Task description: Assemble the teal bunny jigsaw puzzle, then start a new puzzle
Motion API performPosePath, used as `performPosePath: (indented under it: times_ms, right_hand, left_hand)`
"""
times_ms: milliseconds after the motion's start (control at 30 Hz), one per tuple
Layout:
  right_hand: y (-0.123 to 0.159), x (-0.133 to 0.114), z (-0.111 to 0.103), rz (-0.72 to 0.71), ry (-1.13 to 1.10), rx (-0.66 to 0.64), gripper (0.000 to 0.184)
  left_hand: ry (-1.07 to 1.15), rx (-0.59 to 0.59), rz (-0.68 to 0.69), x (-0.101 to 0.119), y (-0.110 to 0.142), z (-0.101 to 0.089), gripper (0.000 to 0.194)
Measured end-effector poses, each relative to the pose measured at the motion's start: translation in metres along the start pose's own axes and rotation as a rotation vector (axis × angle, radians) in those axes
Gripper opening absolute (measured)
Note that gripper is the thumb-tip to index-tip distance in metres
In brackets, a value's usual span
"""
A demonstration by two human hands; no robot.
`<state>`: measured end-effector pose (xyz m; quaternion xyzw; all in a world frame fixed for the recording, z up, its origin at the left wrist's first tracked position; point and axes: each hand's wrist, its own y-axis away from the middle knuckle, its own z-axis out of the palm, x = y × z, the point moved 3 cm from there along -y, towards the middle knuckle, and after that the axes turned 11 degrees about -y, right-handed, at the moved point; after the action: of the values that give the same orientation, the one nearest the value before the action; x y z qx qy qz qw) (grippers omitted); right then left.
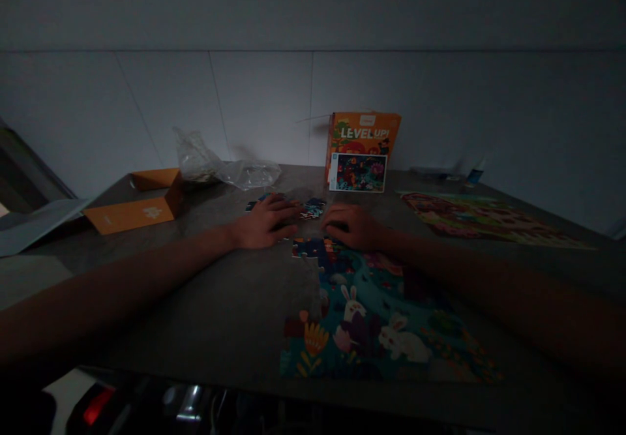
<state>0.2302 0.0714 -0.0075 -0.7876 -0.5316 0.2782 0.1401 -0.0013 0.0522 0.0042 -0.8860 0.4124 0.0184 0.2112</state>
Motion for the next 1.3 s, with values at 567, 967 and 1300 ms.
performPosePath:
  times_ms: [567,967,1300]
  right_hand:
    - [0.002,0.012,0.006,0.179,0.132,-0.033,0.04]
    - [0.001,0.011,0.006,0.181,0.151,-0.089,0.042]
    - [0.001,0.003,-0.001,0.101,-0.001,0.009,0.027]
  left_hand:
    - [0.097,-0.123,0.079,0.005,-0.001,0.005,0.044]
    - [0.102,-0.111,0.089,0.005,-0.001,0.006,0.045]
    - [0.145,-0.054,0.105,0.007,-0.003,0.001,0.035]
